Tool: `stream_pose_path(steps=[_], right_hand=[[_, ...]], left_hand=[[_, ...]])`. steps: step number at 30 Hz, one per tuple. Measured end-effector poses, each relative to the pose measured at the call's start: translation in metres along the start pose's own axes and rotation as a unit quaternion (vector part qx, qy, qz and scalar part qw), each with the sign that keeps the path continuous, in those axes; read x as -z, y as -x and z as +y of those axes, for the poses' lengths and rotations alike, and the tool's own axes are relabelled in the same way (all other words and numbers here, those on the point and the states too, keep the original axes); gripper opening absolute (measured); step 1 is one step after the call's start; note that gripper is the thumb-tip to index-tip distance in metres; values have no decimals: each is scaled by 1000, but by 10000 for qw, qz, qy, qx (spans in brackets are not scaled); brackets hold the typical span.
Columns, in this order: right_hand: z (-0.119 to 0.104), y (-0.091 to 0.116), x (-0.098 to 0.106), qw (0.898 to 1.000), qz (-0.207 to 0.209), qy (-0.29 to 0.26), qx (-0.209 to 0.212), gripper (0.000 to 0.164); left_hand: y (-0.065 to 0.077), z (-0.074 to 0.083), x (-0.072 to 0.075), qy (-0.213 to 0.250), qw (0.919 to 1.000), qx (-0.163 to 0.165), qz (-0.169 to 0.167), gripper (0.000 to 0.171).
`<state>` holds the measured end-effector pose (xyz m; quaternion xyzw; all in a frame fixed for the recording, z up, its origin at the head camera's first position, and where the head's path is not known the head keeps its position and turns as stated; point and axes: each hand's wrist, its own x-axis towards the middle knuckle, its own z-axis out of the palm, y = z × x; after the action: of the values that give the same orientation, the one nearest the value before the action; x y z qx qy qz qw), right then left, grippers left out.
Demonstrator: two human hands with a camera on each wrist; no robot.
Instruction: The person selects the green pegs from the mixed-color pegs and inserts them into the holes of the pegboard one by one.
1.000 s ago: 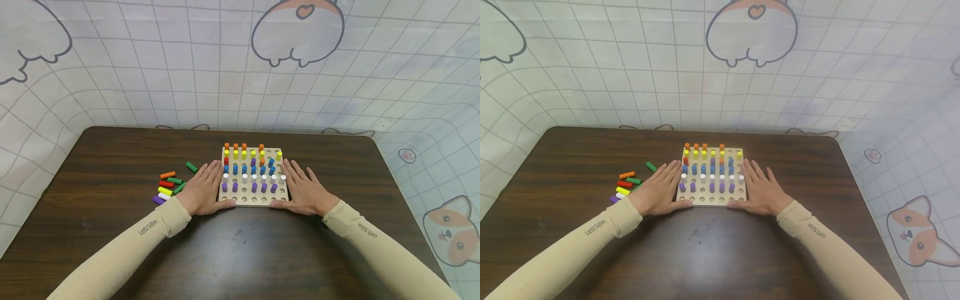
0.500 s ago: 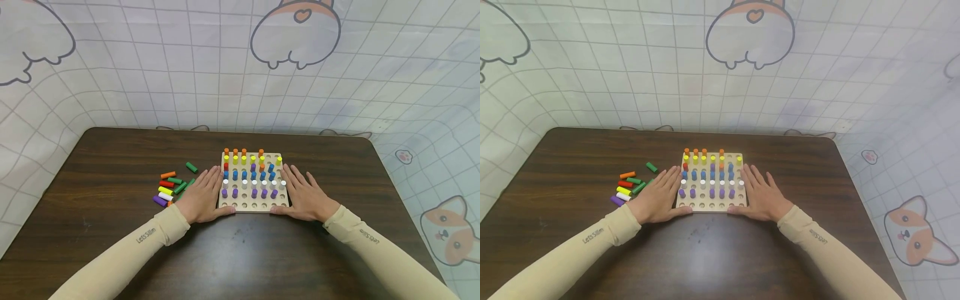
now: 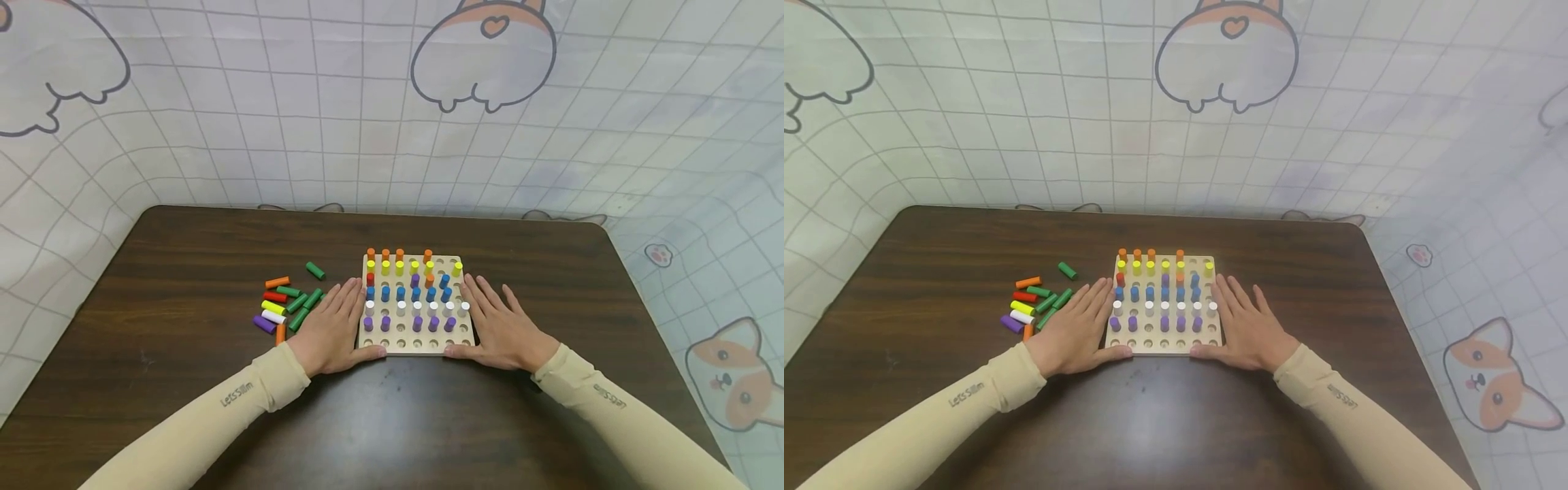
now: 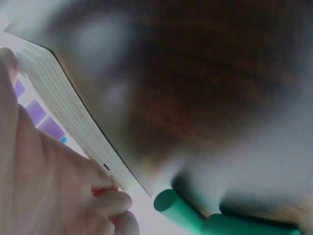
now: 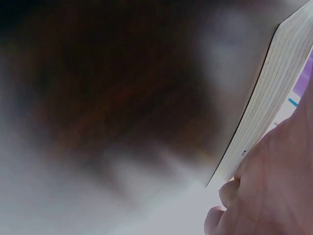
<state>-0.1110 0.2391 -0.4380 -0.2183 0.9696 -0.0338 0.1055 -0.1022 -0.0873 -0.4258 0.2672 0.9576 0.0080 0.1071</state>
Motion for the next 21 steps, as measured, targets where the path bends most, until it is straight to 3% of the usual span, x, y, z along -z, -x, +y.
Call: stream_pose_path(steps=[21], right_hand=[[-8,21,-7,9999,78,-21,120,120]], left_hand=[[19,10,-9,-43,9998,-134,157,107]])
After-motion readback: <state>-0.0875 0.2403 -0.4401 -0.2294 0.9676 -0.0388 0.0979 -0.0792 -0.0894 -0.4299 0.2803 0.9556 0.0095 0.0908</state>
